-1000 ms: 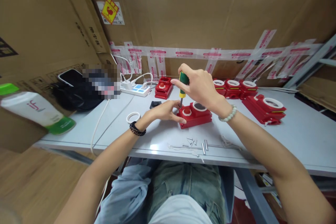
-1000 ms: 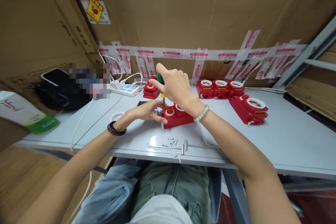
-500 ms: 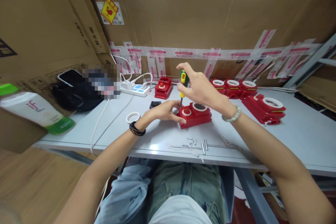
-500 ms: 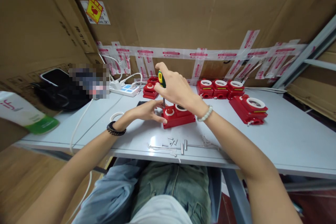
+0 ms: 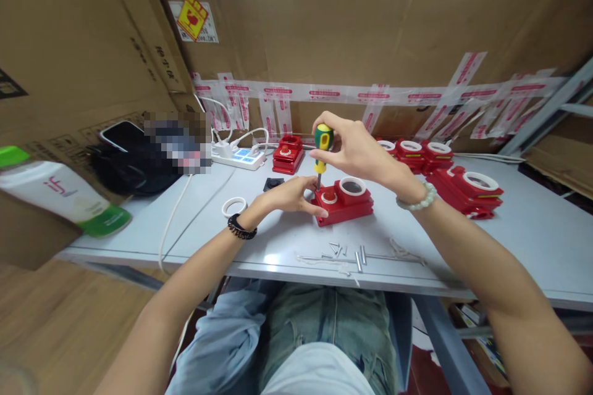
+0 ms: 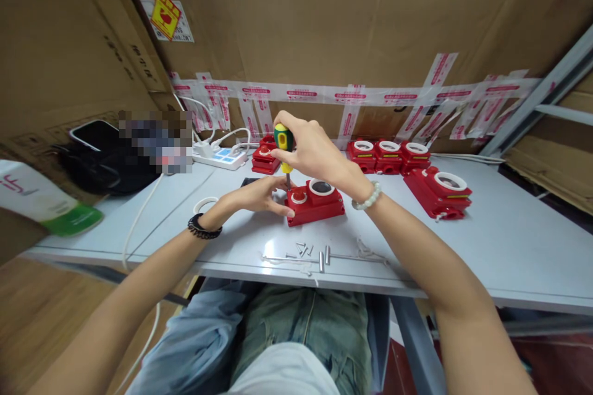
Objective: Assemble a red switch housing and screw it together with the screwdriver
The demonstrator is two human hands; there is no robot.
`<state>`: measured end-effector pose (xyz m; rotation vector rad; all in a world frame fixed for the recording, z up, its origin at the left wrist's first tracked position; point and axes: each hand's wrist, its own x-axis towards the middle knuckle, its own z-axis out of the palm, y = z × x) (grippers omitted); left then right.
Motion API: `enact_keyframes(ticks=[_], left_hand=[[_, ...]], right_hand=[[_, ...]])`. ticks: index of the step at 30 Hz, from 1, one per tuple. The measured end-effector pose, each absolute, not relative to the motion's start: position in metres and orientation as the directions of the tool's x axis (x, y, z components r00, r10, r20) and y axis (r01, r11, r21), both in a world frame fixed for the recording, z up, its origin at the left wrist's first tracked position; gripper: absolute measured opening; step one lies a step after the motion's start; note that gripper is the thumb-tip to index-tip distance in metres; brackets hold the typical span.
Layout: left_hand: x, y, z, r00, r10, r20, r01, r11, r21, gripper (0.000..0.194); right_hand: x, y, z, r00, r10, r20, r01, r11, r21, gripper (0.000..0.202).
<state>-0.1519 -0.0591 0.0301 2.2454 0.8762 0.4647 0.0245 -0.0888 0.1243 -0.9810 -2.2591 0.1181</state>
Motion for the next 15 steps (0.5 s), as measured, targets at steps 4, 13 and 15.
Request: enact_keyframes(ticks=[4,13,15], left_hand=[[-0.151,-0.059,0.031,0.708,0.701,0.082,0.474,-0.559,0.680,0.052],[-0.152,-0.060,0.032,0.703,0.709,0.060,0.491,-0.544,0.681,0.057],[-0.152,-0.060,0.032,0.708,0.704,0.053,0.489,-0.544,0.682,0.057]], right_hand=[[0.015,-0.087,0.114,-0.318,0.725,0.611,0.760,0.580,-0.293,0.025],[0.034,-0.079,0.126,-0.610,0.644,0.462,0.447,0.761,-0.470,0.036],[0.038,-0.084,0.137,-0.692,0.631,0.350,0.471,0.763,-0.443,0.031]])
